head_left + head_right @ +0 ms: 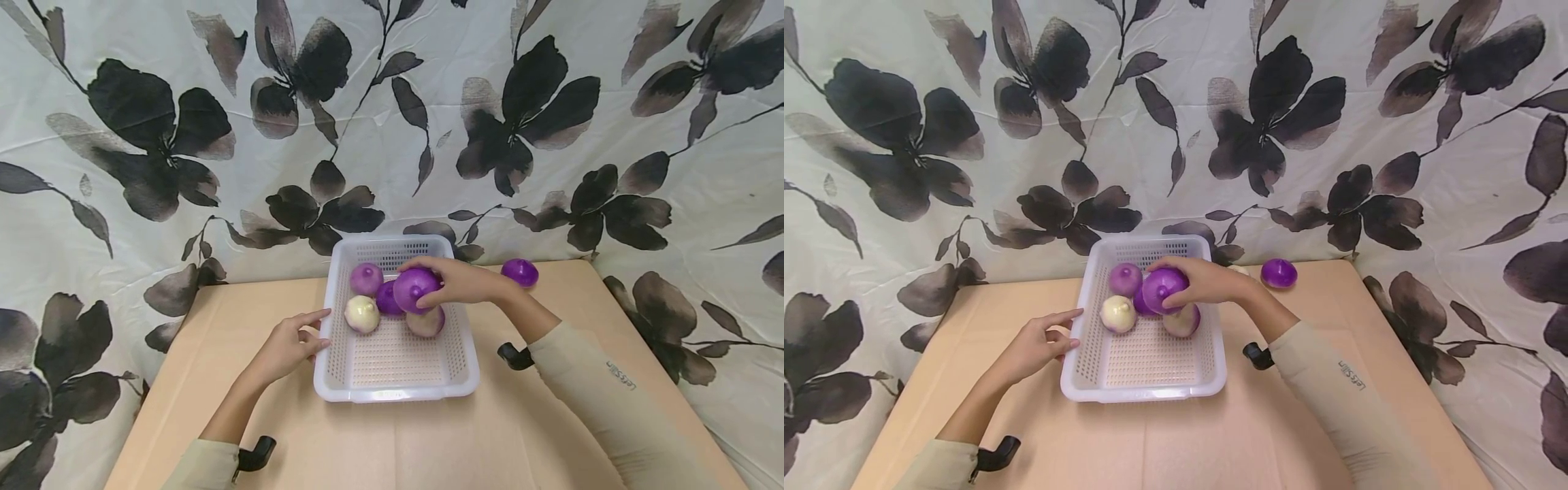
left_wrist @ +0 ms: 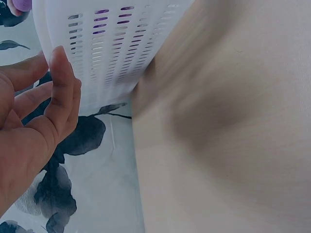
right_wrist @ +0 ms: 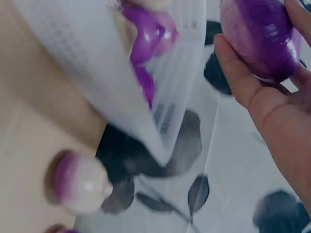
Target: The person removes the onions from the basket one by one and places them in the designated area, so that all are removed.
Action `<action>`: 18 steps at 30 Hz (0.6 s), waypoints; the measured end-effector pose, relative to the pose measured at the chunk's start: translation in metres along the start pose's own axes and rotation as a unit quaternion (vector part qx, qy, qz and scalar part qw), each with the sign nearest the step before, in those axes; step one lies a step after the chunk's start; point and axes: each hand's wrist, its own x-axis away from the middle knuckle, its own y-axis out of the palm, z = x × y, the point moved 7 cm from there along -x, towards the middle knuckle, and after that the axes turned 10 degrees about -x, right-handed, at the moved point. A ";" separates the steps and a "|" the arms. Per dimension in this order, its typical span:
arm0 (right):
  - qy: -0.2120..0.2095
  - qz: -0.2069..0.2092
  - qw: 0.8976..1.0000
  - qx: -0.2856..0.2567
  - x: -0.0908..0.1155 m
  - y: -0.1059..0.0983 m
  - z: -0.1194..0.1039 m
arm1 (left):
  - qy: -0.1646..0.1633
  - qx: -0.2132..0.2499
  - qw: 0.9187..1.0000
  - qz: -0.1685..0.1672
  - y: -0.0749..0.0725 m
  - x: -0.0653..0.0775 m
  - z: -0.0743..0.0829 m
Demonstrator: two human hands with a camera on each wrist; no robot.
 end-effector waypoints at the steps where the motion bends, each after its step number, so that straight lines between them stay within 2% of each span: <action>1: 0.005 0.011 1.000 -0.014 0.005 -0.006 0.002 | 0.000 0.000 1.000 0.000 0.000 0.000 0.000; 6: 0.033 0.063 0.995 -0.075 0.031 -0.037 0.016 | 0.003 0.003 1.000 0.000 0.000 0.001 0.001; 12: 0.038 0.125 0.990 -0.054 0.063 -0.074 0.041 | 0.002 0.004 1.000 0.002 0.000 0.001 0.000; 18: 0.060 0.171 0.983 -0.039 0.099 -0.100 0.070 | -0.001 0.006 1.000 0.001 0.000 0.000 0.000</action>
